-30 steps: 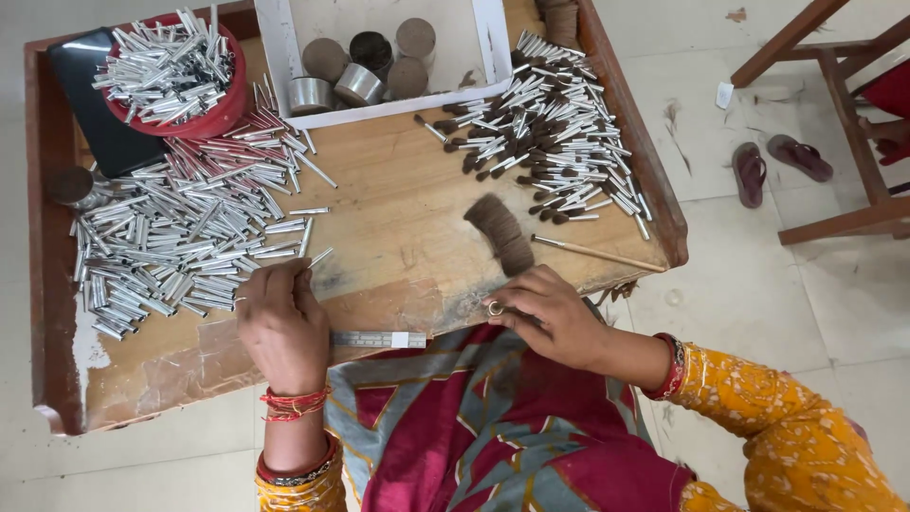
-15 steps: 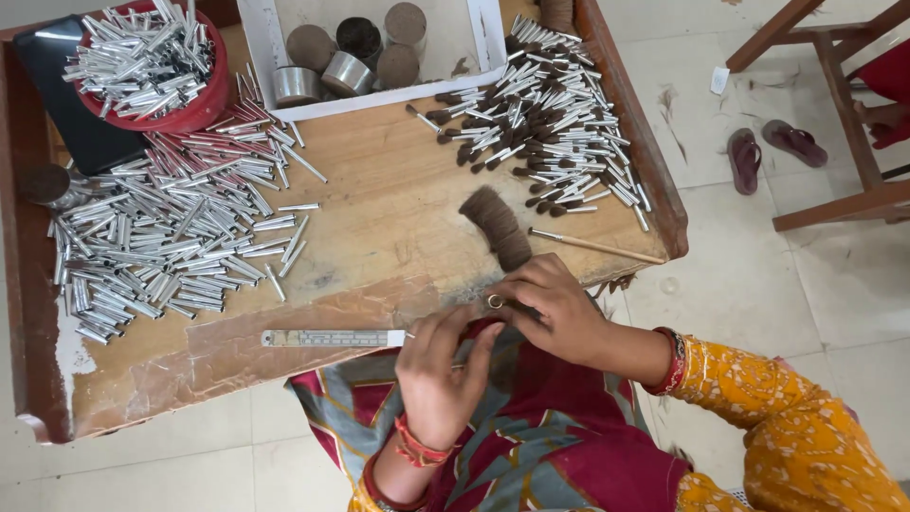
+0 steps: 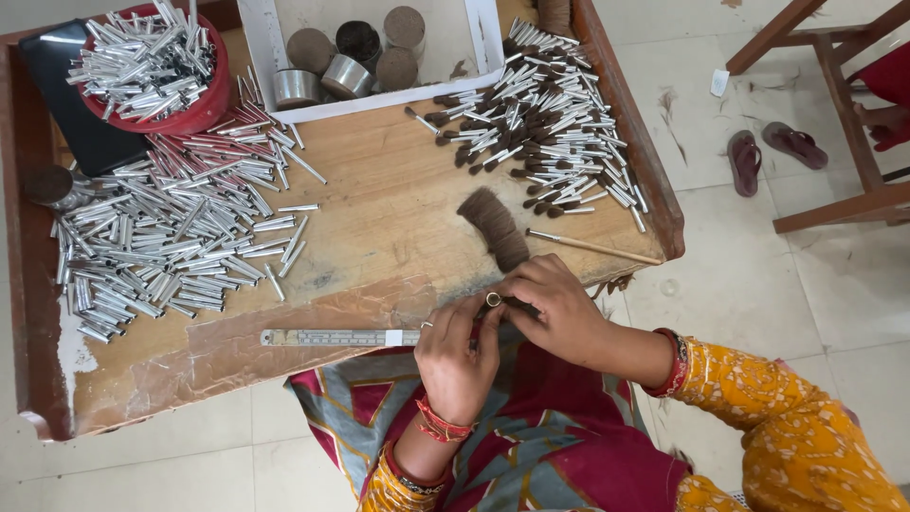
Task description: The person assembles small brushes by inserting fiber bundles into metal ferrules and pushing them into place.
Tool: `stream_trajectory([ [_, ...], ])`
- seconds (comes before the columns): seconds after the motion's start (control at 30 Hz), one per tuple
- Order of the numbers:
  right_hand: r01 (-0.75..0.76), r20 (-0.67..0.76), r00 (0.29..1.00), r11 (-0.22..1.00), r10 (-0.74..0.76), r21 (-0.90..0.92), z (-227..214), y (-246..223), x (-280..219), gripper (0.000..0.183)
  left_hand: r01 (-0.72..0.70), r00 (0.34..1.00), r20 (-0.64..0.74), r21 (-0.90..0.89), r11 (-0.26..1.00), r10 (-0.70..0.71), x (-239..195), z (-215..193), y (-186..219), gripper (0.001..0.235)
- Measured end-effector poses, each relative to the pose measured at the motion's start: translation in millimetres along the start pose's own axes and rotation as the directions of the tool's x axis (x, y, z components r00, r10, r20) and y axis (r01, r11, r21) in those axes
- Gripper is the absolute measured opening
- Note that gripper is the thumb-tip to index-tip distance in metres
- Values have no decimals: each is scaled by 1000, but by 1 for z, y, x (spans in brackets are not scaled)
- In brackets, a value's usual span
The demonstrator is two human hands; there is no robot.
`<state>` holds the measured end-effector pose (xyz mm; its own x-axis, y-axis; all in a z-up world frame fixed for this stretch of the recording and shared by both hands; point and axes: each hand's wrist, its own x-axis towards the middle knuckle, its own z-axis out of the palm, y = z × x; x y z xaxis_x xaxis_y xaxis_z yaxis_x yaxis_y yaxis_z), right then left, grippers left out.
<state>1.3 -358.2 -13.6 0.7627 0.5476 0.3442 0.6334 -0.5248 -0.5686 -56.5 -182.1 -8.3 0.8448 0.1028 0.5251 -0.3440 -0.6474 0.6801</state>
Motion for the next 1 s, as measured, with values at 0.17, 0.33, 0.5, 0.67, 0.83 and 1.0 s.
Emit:
stream_trajectory([
  [0.17, -57, 90, 995, 992, 47, 110, -22, -9, 7, 34, -10, 1000, -5, 10, 1000, 10, -3, 3, -4, 21],
  [0.33, -131, 72, 991, 951, 115, 279, -24, -16, 12, 41, -20, 1000, -4, 17, 1000, 20, -5, 3, -5, 24],
  [0.5, -214, 73, 977, 911, 201, 352, -13, -12, 13, 27, -16, 1000, -18, 21, 1000, 16, -4, 3, -4, 20],
  [0.67, -216, 39, 975, 898, 218, 383, -10, -12, 15, 19, -5, 1000, -22, 21, 1000, 6, -4, 4, -5, 19],
  [0.83, -282, 7, 947, 825, 320, 490, 0, -9, 7, 14, -16, 1000, -15, 13, 1000, 16, 0, -4, 5, 21],
  [1.0, -174, -87, 933, 648, 350, 742, -4, -16, -15, 13, 408, 913, 209, -462, 787, -350, -16, -16, 13, 19],
])
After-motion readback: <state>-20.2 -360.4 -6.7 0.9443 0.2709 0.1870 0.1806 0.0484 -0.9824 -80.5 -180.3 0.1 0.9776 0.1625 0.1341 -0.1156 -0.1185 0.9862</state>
